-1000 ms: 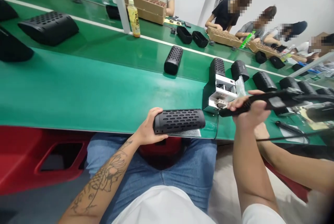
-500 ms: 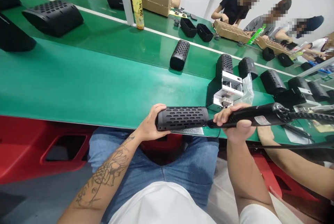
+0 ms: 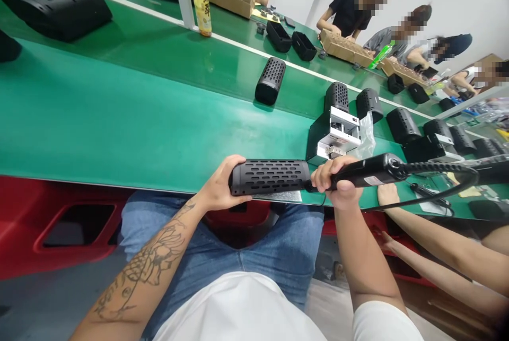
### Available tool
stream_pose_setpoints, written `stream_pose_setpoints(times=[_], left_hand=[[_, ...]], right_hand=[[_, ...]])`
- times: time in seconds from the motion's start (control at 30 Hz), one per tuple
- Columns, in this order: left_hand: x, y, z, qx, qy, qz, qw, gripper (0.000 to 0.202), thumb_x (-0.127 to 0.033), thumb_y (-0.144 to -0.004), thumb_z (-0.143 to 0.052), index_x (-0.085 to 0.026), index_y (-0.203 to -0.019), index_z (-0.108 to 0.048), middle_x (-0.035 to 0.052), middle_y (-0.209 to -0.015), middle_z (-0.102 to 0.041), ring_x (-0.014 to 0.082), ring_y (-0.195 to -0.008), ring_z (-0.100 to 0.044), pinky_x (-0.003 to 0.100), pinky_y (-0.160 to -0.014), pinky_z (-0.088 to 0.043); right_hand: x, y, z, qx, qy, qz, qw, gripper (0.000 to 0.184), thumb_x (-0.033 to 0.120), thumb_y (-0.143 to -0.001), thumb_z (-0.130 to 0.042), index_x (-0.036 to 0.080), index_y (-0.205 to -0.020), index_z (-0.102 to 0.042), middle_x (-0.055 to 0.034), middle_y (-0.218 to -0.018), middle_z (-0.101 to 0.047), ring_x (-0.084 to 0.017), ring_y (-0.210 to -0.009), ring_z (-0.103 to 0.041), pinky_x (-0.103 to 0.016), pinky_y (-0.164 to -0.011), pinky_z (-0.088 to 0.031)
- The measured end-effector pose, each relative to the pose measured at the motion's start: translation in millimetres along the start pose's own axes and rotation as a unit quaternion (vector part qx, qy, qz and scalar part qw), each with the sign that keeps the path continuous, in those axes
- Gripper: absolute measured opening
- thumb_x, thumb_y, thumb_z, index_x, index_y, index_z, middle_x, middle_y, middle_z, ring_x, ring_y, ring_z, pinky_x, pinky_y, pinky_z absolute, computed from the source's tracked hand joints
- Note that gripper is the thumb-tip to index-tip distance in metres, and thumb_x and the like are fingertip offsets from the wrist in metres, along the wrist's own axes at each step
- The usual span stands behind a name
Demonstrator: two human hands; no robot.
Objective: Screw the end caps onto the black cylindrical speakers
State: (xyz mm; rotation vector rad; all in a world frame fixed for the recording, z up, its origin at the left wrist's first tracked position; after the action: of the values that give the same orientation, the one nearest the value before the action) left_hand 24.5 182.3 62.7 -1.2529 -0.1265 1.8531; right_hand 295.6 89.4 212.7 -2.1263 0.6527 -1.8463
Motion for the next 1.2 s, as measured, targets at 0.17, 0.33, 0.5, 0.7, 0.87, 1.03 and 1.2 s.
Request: stream_pose_setpoints(times=[0.17, 0.33, 0.5, 0.7, 0.87, 1.03, 1.2], left_hand=[[-1, -1, -0.5, 0.017, -0.015, 0.011, 1.0, 0.108, -0.045, -0.084, -0.104, -0.029, -0.172, -0.043, 0.0192, -0.164, -0.061, 0.0446, -0.155, -0.068, 0.065, -0.134, -0.058], [-3, -3, 3.5, 0.02, -0.017, 0.007, 1.0, 0.106, -0.043, -0.085, -0.103, -0.03, -0.172, -0.043, 0.0187, -0.163, -0.061, 0.0445, -0.153, -0.068, 0.066, -0.131, -0.06], [-8, -9, -0.8, 0.04, -0.013, -0.009, 0.999, 0.11, -0.037, -0.086, -0.104, -0.031, -0.175, -0.04, 0.0201, -0.164, -0.059, 0.0453, -0.155, -0.066, 0.068, -0.13, -0.061], [-6, -12, -14.7, 0.023, -0.009, -0.018, 1.0, 0.116, -0.037, -0.084, -0.107, -0.031, -0.177, -0.039, 0.0223, -0.165, -0.057, 0.0479, -0.157, -0.065, 0.071, -0.13, -0.061], [-7, -8, -15.5, 0.009, -0.001, -0.021, 1.0, 0.115, -0.04, -0.086, -0.105, -0.032, -0.179, -0.038, 0.0235, -0.168, -0.056, 0.0489, -0.161, -0.062, 0.073, -0.131, -0.06], [-6, -8, -16.0, 0.012, 0.002, -0.02, 1.0, 0.119, -0.045, -0.084, -0.107, -0.031, -0.181, -0.038, 0.0239, -0.171, -0.055, 0.0493, -0.163, -0.061, 0.072, -0.133, -0.058], [-7, -10, -16.2, 0.011, 0.02, -0.017, 1.0, 0.115, -0.048, -0.087, -0.105, -0.031, -0.181, -0.041, 0.0216, -0.171, -0.058, 0.0476, -0.164, -0.061, 0.07, -0.136, -0.056]], right_hand=[[-3, 0, -6, 0.04, -0.031, 0.004, 0.999, 0.041, 0.058, -0.087, -0.102, 0.028, -0.091, -0.074, 0.0089, -0.055, -0.063, -0.012, -0.04, -0.055, -0.027, -0.049, -0.054], [3, 8, -6, 0.025, -0.021, 0.013, 0.999, 0.041, 0.057, -0.088, -0.102, 0.028, -0.092, -0.073, 0.0089, -0.056, -0.064, -0.013, -0.041, -0.057, -0.029, -0.052, -0.058], [36, -21, 57, -0.111, 0.049, 0.077, 0.99, 0.044, 0.066, -0.095, -0.092, 0.025, -0.102, -0.076, 0.0087, -0.057, -0.064, -0.014, -0.039, -0.057, -0.03, -0.046, -0.056], [36, -59, 151, -0.289, 0.181, 0.146, 0.929, 0.046, 0.064, -0.09, -0.092, 0.026, -0.087, -0.066, 0.0103, -0.052, -0.061, -0.015, -0.038, -0.056, -0.031, -0.043, -0.055], [1, -55, 159, -0.271, 0.176, 0.079, 0.943, 0.045, 0.059, -0.088, -0.092, 0.026, -0.082, -0.063, 0.0106, -0.052, -0.059, -0.013, -0.037, -0.056, -0.031, -0.044, -0.057], [30, -36, 129, -0.261, 0.148, 0.106, 0.948, 0.037, 0.056, -0.091, -0.092, 0.025, -0.096, -0.073, 0.0096, -0.056, -0.065, -0.015, -0.04, -0.058, -0.033, -0.046, -0.059], [66, -20, 39, -0.112, 0.056, 0.155, 0.98, 0.04, 0.066, -0.096, -0.089, 0.03, -0.108, -0.08, 0.008, -0.059, -0.068, -0.016, -0.039, -0.058, -0.033, -0.044, -0.059]])
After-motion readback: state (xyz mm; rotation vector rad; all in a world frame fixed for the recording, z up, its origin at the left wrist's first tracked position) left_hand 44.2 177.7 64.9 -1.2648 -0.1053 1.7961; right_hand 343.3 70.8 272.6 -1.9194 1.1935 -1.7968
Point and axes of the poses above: each hand's wrist, its own y-axis away from the middle knuckle, its own z-axis out of the back of the hand, x = y × z, the point moved 10 cm from there along -y, towards the middle knuckle
